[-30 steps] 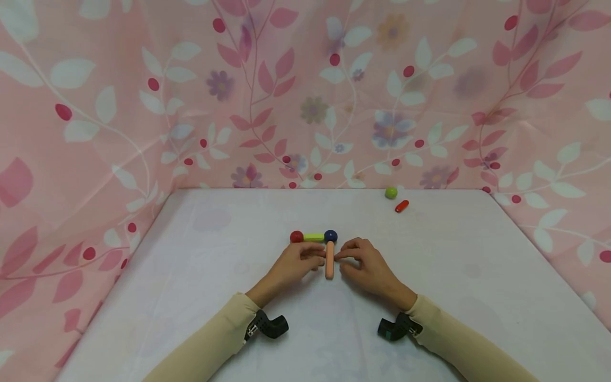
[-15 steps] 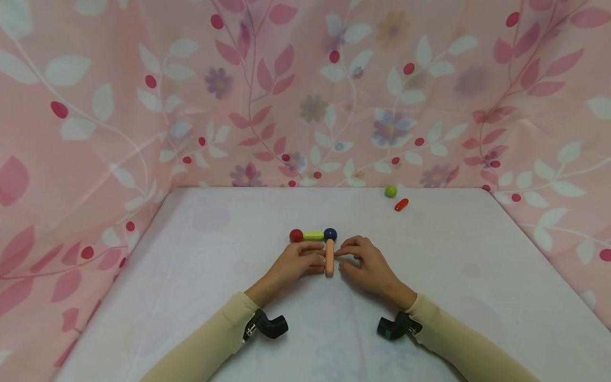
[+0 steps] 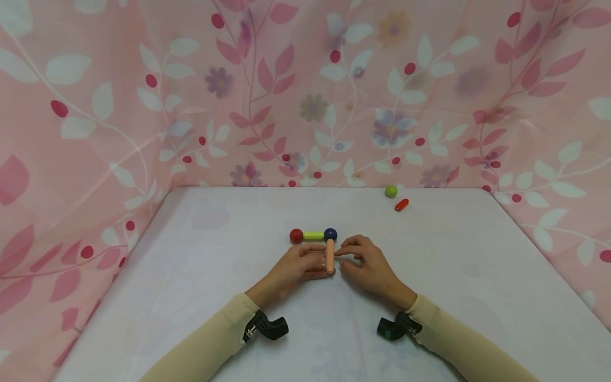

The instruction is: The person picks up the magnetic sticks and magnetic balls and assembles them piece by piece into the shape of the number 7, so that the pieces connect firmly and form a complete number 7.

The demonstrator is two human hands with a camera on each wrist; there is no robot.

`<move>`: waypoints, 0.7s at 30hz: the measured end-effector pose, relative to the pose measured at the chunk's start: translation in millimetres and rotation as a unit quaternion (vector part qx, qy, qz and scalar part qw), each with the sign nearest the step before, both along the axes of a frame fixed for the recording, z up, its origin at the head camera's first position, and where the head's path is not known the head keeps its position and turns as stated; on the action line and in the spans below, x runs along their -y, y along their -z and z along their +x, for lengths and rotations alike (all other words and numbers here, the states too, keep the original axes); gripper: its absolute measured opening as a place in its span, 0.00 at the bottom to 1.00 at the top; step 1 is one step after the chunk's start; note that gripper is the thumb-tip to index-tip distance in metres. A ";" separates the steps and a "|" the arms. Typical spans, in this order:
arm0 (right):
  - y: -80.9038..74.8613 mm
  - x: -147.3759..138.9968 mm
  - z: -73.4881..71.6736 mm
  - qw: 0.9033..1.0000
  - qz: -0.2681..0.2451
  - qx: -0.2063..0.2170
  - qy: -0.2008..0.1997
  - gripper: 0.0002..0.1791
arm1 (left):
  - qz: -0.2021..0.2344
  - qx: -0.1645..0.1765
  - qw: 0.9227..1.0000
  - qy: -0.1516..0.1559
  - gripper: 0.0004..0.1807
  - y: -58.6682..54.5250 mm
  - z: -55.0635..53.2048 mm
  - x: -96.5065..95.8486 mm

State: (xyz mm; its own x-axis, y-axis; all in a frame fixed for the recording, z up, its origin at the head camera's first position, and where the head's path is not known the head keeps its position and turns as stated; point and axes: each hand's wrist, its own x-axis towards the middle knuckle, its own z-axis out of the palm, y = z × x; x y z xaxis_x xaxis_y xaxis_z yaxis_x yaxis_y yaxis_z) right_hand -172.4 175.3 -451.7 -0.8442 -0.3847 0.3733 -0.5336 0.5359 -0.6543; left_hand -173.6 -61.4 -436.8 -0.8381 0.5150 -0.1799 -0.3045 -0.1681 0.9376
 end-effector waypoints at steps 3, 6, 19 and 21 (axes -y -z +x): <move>-0.8 0.2 0.6 1.000 0.000 -0.004 -0.002 0.12 | 0.007 0.008 1.000 0.003 0.25 -0.2 0.9 0.8; -1.0 0.5 1.1 1.000 -0.001 -0.004 -0.003 0.12 | 0.015 0.017 1.000 0.001 0.25 -0.5 2.3 0.8; 0.9 0.4 -0.3 1.000 -0.007 -0.020 0.001 0.10 | 0.037 0.015 0.999 0.013 0.26 4.3 1.2 0.6; 0.4 0.7 -0.8 1.000 -0.011 -0.022 0.001 0.10 | 0.036 0.011 0.999 0.013 0.26 4.4 0.3 1.1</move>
State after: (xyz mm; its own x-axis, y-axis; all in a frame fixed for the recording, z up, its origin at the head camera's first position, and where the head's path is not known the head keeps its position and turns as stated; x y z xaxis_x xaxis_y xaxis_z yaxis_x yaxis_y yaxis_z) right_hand -173.2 174.7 -452.1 -0.8274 -0.3747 0.4184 -0.5612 0.5220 -0.6423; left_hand -173.3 -62.5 -441.3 -0.8199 0.5496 -0.1605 -0.3311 -0.2264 0.9160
